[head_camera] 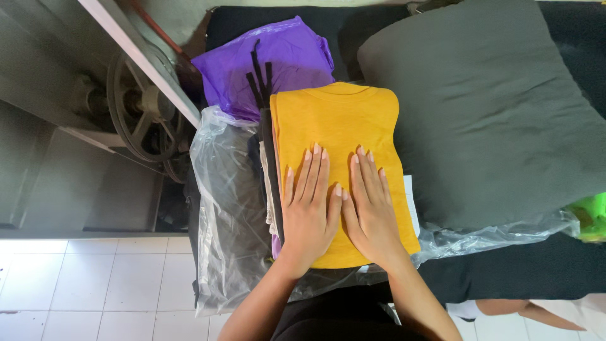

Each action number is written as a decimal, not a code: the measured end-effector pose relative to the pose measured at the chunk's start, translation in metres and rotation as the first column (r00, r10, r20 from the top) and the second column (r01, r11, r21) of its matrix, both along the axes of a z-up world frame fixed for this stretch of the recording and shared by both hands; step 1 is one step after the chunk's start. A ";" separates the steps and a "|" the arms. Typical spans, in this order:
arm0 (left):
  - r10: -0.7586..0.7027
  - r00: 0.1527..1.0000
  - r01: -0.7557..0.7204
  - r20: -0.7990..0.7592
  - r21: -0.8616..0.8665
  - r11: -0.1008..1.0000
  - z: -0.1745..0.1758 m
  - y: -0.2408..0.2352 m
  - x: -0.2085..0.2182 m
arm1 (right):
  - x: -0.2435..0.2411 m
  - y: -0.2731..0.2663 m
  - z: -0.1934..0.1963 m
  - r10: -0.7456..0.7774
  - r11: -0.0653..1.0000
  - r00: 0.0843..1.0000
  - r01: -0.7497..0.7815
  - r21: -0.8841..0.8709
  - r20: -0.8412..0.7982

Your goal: The person folds a yellow t-shirt and places it on a stack. They then fold a clear plastic bag and place it on the table. The person continues to fold and stack various clothing items, including a white t-shirt and a black t-shirt.

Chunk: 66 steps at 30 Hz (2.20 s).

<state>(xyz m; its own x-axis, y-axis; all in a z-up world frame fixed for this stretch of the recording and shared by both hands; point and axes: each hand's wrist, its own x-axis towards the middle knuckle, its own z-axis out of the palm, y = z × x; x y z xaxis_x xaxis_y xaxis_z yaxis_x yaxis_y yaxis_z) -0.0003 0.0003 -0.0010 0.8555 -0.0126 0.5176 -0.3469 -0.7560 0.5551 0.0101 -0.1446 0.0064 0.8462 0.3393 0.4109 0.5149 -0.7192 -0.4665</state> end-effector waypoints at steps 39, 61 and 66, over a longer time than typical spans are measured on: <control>-0.321 0.946 0.262 0.042 0.481 0.837 0.045 -0.061 0.038 | 0.064 -0.128 -0.022 -0.417 0.884 0.905 0.426 -0.193 0.091; -0.391 0.902 0.431 -0.185 0.326 0.841 -0.010 -0.107 0.145 | 0.249 -0.149 -0.144 -0.528 0.550 0.699 0.714 -0.433 0.483; -0.379 0.910 0.414 -0.168 0.351 0.840 -0.012 -0.109 0.144 | 0.326 -0.149 -0.134 -0.544 0.529 0.646 0.759 -0.379 0.535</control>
<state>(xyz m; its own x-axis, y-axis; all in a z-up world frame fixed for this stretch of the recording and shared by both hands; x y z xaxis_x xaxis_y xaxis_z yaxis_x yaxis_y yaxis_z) 0.1438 -0.1086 -0.0132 0.7775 -0.5359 0.3292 -0.6246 -0.7191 0.3045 0.3359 -0.2939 -0.1280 0.7729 -0.0131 0.6344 -0.1774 -0.9644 0.1962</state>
